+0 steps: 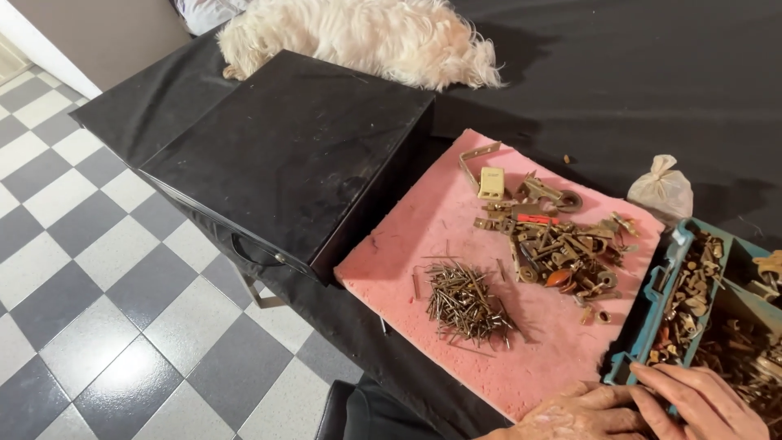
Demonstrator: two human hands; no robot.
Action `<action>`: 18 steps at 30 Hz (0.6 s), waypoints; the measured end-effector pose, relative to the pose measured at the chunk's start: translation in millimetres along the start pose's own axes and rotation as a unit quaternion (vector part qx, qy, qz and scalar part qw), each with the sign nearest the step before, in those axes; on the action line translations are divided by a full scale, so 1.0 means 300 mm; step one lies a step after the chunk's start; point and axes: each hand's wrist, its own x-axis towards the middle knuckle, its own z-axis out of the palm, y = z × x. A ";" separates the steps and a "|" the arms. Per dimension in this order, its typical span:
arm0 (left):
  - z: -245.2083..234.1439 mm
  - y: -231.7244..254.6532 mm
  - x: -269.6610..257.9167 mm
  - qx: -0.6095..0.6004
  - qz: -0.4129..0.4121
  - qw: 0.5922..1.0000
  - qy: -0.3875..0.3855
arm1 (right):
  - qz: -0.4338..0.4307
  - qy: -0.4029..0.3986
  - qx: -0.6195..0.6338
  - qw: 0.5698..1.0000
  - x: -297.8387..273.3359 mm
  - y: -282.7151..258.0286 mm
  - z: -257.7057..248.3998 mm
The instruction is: Sorting various small metal hardware components like screws, hinges, and brackets from a toolbox onto a workspace mat.
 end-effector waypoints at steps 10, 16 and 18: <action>0.072 -0.070 0.019 -0.086 -0.080 0.992 -0.035 | -0.024 0.027 -0.006 0.999 0.030 -0.022 -0.007; 0.012 0.189 0.283 0.370 -0.161 0.909 0.105 | -0.133 0.020 -0.017 0.991 0.077 -0.046 -0.064; -0.075 0.267 0.279 0.685 -0.271 0.657 0.161 | -0.201 -0.007 -0.071 0.977 0.078 -0.058 -0.064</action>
